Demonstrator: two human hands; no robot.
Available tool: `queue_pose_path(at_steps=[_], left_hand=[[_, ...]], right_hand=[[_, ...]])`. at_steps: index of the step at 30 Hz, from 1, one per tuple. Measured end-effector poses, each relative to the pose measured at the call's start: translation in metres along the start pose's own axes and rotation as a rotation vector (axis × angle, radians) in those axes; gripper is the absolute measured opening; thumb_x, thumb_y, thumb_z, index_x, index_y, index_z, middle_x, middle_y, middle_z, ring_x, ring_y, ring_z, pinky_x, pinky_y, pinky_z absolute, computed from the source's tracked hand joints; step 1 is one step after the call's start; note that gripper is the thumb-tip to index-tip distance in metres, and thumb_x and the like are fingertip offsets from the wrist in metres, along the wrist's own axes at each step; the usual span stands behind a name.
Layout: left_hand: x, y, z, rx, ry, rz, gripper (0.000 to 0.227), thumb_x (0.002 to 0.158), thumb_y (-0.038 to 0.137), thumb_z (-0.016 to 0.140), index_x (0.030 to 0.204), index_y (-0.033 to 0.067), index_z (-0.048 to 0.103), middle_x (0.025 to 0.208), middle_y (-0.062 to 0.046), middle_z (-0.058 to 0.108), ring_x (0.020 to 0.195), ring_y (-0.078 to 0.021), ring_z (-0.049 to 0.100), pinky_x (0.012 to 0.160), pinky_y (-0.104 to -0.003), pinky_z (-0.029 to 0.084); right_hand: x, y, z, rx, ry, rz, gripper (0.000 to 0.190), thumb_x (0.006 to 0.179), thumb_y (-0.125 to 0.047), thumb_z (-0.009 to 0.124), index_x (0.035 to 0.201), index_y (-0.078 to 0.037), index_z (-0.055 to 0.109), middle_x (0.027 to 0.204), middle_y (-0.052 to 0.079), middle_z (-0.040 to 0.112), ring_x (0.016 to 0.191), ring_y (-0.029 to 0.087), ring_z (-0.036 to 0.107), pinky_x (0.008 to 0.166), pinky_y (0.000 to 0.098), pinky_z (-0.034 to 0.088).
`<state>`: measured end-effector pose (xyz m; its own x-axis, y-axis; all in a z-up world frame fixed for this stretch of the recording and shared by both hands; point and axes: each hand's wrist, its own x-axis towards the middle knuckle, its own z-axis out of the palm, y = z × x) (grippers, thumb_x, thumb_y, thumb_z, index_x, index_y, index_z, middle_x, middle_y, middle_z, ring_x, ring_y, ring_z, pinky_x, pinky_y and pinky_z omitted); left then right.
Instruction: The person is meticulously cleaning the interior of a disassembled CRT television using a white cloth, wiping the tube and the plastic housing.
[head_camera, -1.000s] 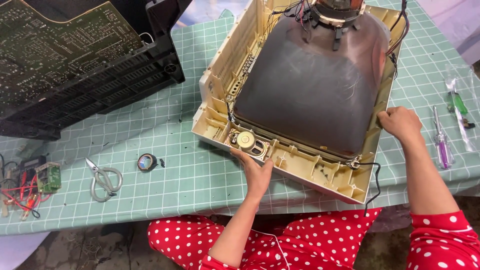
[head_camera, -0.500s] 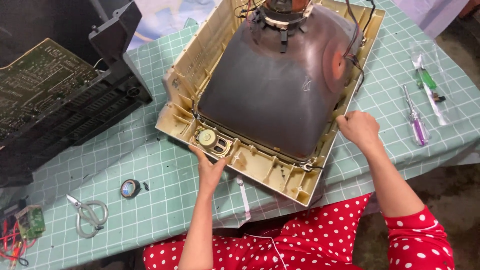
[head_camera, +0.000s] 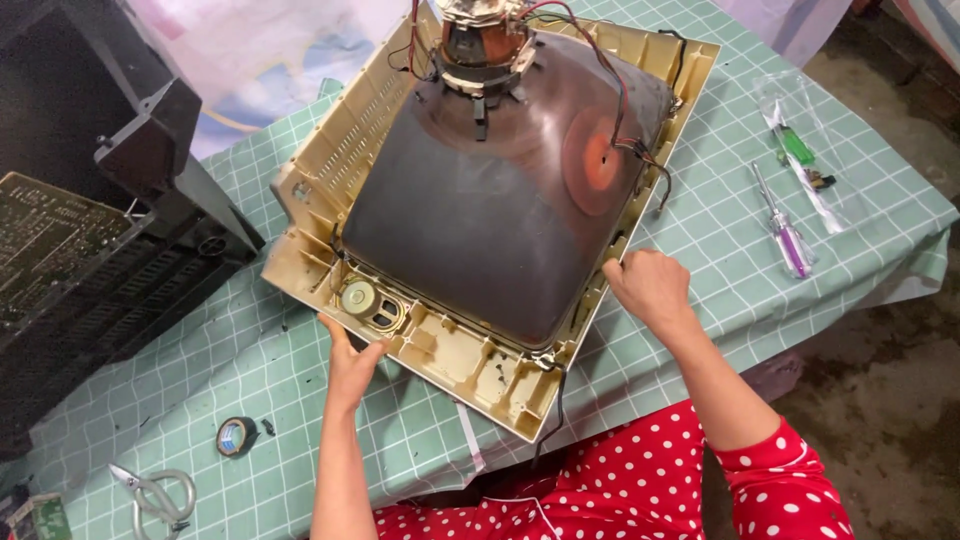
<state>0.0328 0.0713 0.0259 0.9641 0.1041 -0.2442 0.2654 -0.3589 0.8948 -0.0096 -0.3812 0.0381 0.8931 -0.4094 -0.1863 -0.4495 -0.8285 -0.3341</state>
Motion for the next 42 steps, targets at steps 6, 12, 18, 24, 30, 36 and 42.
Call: queue_pose_path(at_steps=[6,12,18,24,30,36,42], left_hand=[[-0.003,0.008,0.001,-0.003,0.005,0.017,0.122,0.074,0.009,0.073,0.163,-0.0018,-0.008,0.161,-0.037,0.026,0.148,-0.0469,0.032,0.117,-0.053,0.036],[-0.027,0.051,0.014,-0.014,-0.004,-0.182,0.114,0.082,0.021,0.064,0.160,0.0206,-0.019,0.171,-0.004,-0.018,0.159,-0.0182,-0.010,0.127,-0.040,0.009],[-0.032,0.050,0.038,0.062,0.193,-0.177,0.105,0.085,0.023,0.063,0.164,0.0233,-0.007,0.174,-0.003,0.002,0.160,-0.0242,0.007,0.125,-0.042,0.015],[-0.014,0.018,0.073,0.098,0.427,-0.028,0.090,0.094,0.023,0.062,0.164,0.0141,0.006,0.172,-0.015,0.001,0.159,-0.0340,0.004,0.127,-0.051,0.014],[-0.019,0.037,0.073,0.248,0.424,-0.051,0.089,0.095,0.031,0.057,0.164,0.0184,0.003,0.173,-0.014,0.000,0.159,-0.0336,0.001,0.126,-0.058,0.007],[-0.025,0.055,0.076,0.221,0.422,-0.102,0.082,0.094,0.029,0.058,0.163,0.0211,0.015,0.172,-0.015,0.000,0.158,-0.0382,0.004,0.123,-0.064,0.012],[-0.019,0.038,0.074,0.207,0.431,-0.045,0.083,0.093,0.029,0.056,0.163,0.0168,0.015,0.172,-0.016,0.008,0.158,-0.0370,0.005,0.124,-0.060,0.009]], right_hand=[[-0.017,-0.001,-0.019,0.113,-0.047,-0.064,0.066,0.097,-0.058,0.040,0.090,-0.003,0.077,0.097,0.024,0.072,0.098,0.051,0.069,0.087,0.0627,0.053],[-0.014,0.031,-0.045,0.370,0.139,-0.038,0.053,0.102,-0.051,0.044,0.080,-0.015,0.077,0.090,0.011,0.071,0.083,0.035,0.066,0.069,0.0498,0.044],[0.077,0.070,-0.045,0.509,0.573,-0.470,0.051,0.094,0.004,0.042,0.140,-0.006,0.063,0.111,0.011,0.067,0.105,0.031,0.059,0.091,0.0442,0.045],[0.147,0.012,-0.073,0.577,0.691,-0.495,0.060,0.091,-0.009,0.063,0.150,-0.009,0.051,0.131,0.016,0.072,0.127,0.028,0.065,0.097,0.0406,0.051],[0.203,-0.039,-0.085,0.535,0.782,-0.922,0.036,0.095,0.006,0.071,0.131,0.002,0.068,0.129,0.021,0.070,0.120,0.036,0.068,0.109,0.0419,0.053],[0.219,-0.046,-0.103,0.192,0.662,-1.087,0.049,0.094,0.011,0.052,0.137,-0.007,0.066,0.135,0.014,0.070,0.124,0.032,0.067,0.094,0.0483,0.052],[0.216,-0.021,-0.087,0.005,0.663,-0.867,0.057,0.095,-0.003,0.056,0.150,-0.020,0.057,0.146,0.002,0.064,0.132,0.031,0.059,0.087,0.0433,0.045]])
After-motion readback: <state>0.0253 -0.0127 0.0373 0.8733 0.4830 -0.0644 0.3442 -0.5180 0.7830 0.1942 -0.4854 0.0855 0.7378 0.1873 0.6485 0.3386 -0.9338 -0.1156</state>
